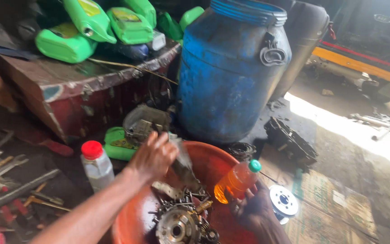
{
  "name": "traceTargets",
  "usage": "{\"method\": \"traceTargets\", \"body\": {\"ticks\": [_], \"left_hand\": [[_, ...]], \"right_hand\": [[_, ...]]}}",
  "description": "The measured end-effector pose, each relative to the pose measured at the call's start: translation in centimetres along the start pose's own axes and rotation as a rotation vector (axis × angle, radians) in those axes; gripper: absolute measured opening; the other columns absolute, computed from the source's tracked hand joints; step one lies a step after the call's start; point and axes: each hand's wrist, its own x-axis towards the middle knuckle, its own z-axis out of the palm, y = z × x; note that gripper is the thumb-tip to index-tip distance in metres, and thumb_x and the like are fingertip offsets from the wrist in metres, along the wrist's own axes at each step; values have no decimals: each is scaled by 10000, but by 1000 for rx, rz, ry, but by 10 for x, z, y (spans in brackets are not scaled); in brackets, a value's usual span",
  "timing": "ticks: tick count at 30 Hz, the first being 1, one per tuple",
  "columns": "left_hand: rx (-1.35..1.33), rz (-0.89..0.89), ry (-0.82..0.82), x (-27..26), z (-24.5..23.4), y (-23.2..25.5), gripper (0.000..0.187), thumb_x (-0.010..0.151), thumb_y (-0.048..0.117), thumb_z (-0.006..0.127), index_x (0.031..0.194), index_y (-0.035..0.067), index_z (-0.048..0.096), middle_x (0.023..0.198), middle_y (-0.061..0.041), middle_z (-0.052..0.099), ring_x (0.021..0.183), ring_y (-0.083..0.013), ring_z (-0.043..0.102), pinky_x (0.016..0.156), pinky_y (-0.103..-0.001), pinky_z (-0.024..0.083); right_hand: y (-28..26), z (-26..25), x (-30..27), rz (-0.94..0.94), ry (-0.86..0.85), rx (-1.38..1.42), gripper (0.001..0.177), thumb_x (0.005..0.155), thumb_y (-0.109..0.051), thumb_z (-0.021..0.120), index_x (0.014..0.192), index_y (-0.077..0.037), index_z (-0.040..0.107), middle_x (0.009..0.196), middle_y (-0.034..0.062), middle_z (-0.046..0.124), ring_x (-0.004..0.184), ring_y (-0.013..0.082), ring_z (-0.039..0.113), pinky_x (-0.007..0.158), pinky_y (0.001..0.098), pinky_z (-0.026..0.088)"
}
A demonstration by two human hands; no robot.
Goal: The person pours liquid from a plastic bottle onto motorcycle clutch parts, then cleans and fits the metal components, gears, and springs together by hand in a basin.
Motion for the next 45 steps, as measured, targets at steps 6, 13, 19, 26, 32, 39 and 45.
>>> {"method": "traceTargets", "body": {"ticks": [6,13,19,26,32,39,45], "left_hand": [[-116,-192,197,28,-68,-46,40,790,120,698,830,120,696,840,-36,714,904,-250,650,800,-435,484],[111,-310,303,37,-68,-80,28,867,116,699,848,133,709,878,-15,720,898,-243,664,796,-431,485],[337,-345,-59,1,14,-86,115,858,136,638,851,104,748,917,-77,716,913,-264,700,898,-481,563],[-136,-652,-252,-13,44,-69,261,895,89,552,1087,-2,704,1120,-210,688,914,-360,708,738,-448,629],[-505,-420,-552,-11,-19,4,387,929,353,570,960,1,727,960,-212,731,908,-304,734,847,-412,608],[-1040,-187,-1059,-52,-72,137,383,915,362,589,933,7,729,919,-195,732,870,-286,732,822,-406,608],[-1121,-229,-1055,-61,-81,171,380,904,370,605,909,12,731,884,-181,734,837,-270,731,800,-401,608]], "right_hand": [[9,2,-5,83,7,72,606,921,-535,573,1340,-102,517,1187,163,646,730,263,696,519,271,590],[28,5,14,116,-61,45,667,908,-607,520,1298,-68,573,1127,174,704,713,263,728,489,257,570],[39,11,20,197,-62,117,650,901,-596,530,1297,-82,561,1113,170,700,706,286,709,540,287,603],[40,8,24,195,-45,49,672,909,-620,540,1325,-93,570,1105,164,704,683,243,701,458,234,522],[28,16,22,165,-15,-42,664,899,-693,490,1343,-205,572,1098,185,694,687,203,656,459,224,479],[31,3,18,107,-25,-4,586,928,-620,521,1326,-194,586,1179,133,692,740,238,725,473,238,494],[36,-5,16,138,-65,-24,657,870,-649,492,1304,-165,589,1131,141,687,679,234,701,466,243,540]]}}
